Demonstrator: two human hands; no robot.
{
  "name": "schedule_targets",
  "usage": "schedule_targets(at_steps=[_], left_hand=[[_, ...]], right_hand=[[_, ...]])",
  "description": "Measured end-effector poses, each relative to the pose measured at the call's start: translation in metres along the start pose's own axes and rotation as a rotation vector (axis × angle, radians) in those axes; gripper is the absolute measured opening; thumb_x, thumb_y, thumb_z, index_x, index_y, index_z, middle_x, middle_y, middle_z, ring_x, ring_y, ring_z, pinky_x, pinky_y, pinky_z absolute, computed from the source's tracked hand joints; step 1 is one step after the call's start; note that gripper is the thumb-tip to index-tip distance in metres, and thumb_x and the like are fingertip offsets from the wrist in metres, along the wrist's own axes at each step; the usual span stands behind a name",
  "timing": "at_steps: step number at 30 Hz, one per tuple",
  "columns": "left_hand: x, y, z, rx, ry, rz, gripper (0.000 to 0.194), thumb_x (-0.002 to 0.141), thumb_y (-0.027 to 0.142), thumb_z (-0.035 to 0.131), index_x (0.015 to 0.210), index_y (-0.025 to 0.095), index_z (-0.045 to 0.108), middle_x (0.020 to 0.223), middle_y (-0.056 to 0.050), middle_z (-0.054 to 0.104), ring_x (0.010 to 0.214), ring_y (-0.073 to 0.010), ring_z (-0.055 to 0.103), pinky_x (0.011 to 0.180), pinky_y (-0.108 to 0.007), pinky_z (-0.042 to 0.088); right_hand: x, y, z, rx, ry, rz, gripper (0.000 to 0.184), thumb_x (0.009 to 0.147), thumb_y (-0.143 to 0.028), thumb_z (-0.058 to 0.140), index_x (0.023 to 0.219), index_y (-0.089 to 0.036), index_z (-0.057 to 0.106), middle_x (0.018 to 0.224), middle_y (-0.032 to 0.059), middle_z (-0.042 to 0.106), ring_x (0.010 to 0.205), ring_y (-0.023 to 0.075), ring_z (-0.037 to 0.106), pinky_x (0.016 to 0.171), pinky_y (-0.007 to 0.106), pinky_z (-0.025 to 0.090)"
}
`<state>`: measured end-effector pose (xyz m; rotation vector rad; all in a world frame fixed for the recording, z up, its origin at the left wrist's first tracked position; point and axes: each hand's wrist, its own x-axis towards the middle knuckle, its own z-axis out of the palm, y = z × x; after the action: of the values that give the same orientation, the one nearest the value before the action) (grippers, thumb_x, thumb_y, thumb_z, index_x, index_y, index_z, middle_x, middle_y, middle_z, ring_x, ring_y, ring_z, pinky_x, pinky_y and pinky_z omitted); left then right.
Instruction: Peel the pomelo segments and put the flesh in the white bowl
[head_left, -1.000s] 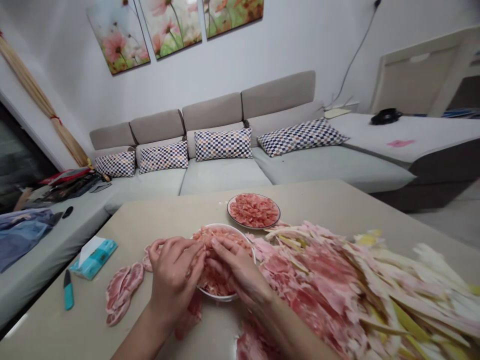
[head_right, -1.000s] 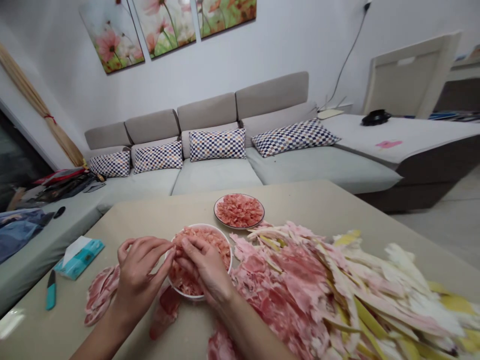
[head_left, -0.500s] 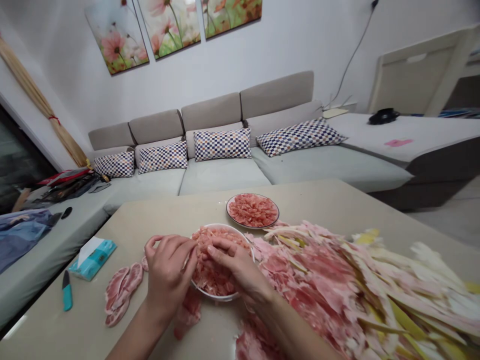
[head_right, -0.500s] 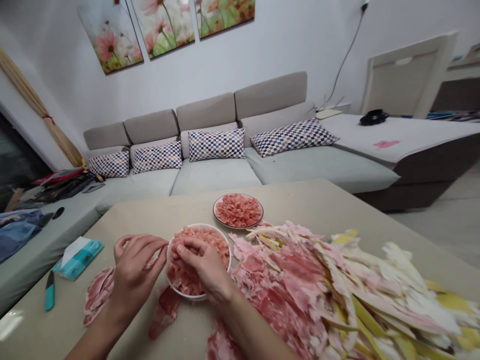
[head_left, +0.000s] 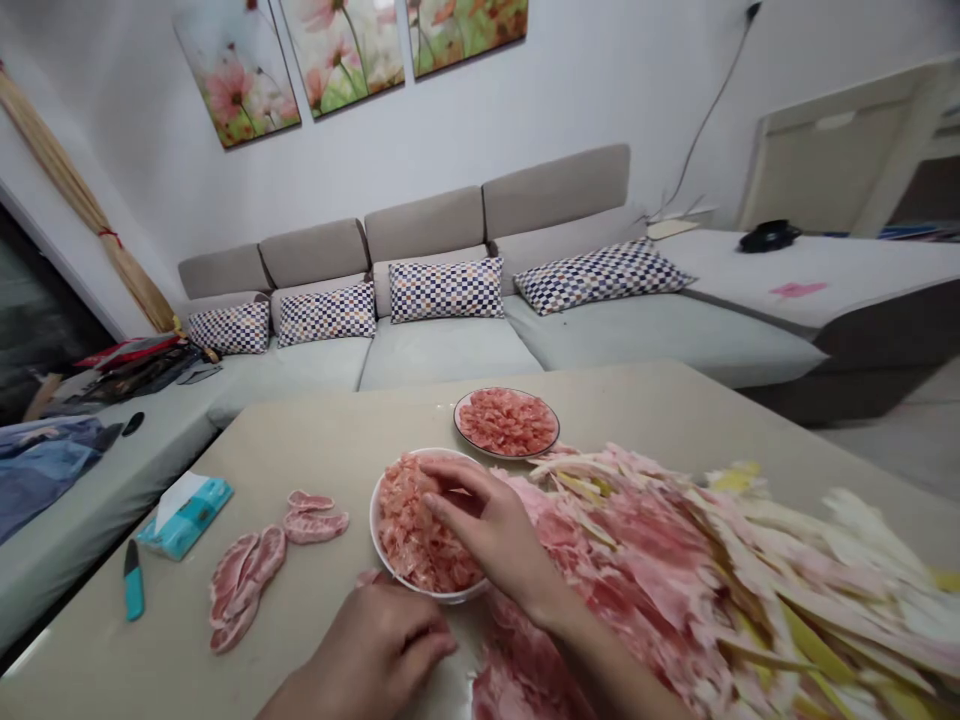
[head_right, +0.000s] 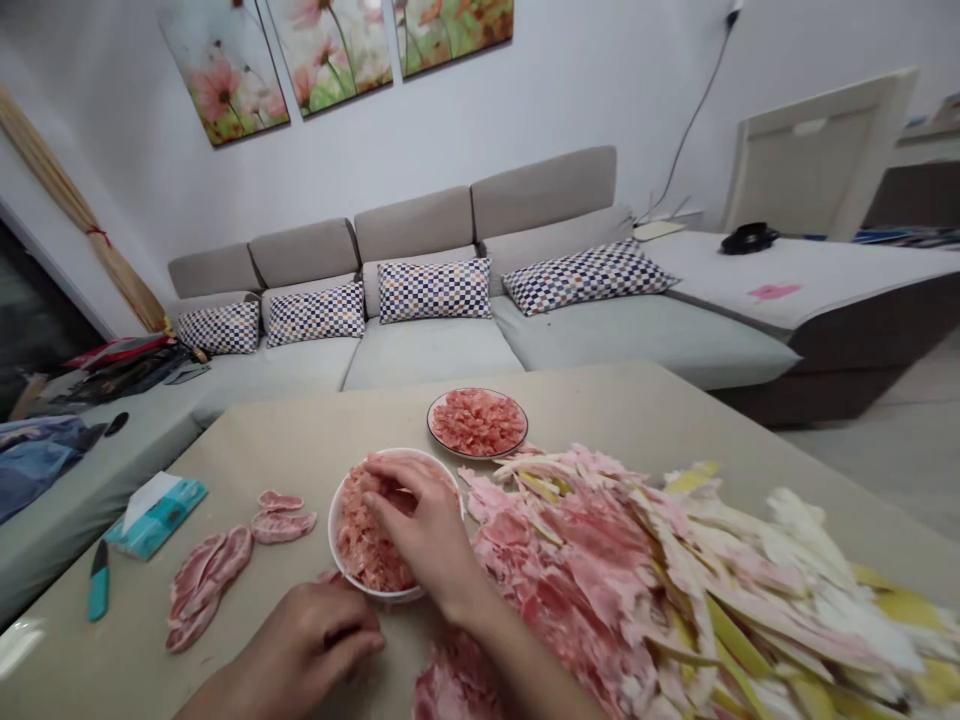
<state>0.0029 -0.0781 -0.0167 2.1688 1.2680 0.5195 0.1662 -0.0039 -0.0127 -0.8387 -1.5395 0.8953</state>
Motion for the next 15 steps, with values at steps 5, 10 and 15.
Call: schedule_targets(at_steps=[5, 10, 15], left_hand=[[0.004, 0.0, -0.021, -0.213, 0.252, -0.16, 0.022, 0.093, 0.031, 0.049, 0.081, 0.019, 0.063, 0.074, -0.003, 0.069, 0.071, -0.018, 0.063, 0.066, -0.026, 0.047], [0.006, -0.002, -0.035, -0.364, 0.405, -0.248, 0.024, 0.084, 0.043, 0.062, 0.092, 0.02, 0.065, 0.089, -0.004, 0.069, 0.078, -0.018, 0.063, 0.068, -0.027, 0.048], [0.01, -0.006, -0.031, -0.729, 0.426, -0.285, 0.035, 0.08, 0.044, 0.068, 0.105, 0.02, 0.061, 0.103, -0.007, 0.068, 0.088, -0.0199, 0.066, 0.072, -0.029, 0.054]], right_hand=[[-0.005, -0.004, 0.003, -0.223, 0.029, -0.227, 0.028, 0.077, -0.01, 0.071, 0.104, -0.02, 0.069, 0.105, 0.007, 0.07, 0.102, 0.0234, 0.063, 0.092, 0.039, 0.05], [-0.01, -0.008, 0.005, -0.349, -0.063, -0.391, 0.026, 0.08, -0.01, 0.07, 0.105, -0.017, 0.066, 0.102, 0.0089, 0.068, 0.098, 0.0233, 0.063, 0.086, 0.037, 0.052], [-0.015, -0.007, 0.012, -0.384, -0.174, -0.428, 0.029, 0.086, -0.008, 0.061, 0.114, -0.018, 0.064, 0.105, 0.0098, 0.066, 0.096, 0.0221, 0.063, 0.083, 0.037, 0.054]])
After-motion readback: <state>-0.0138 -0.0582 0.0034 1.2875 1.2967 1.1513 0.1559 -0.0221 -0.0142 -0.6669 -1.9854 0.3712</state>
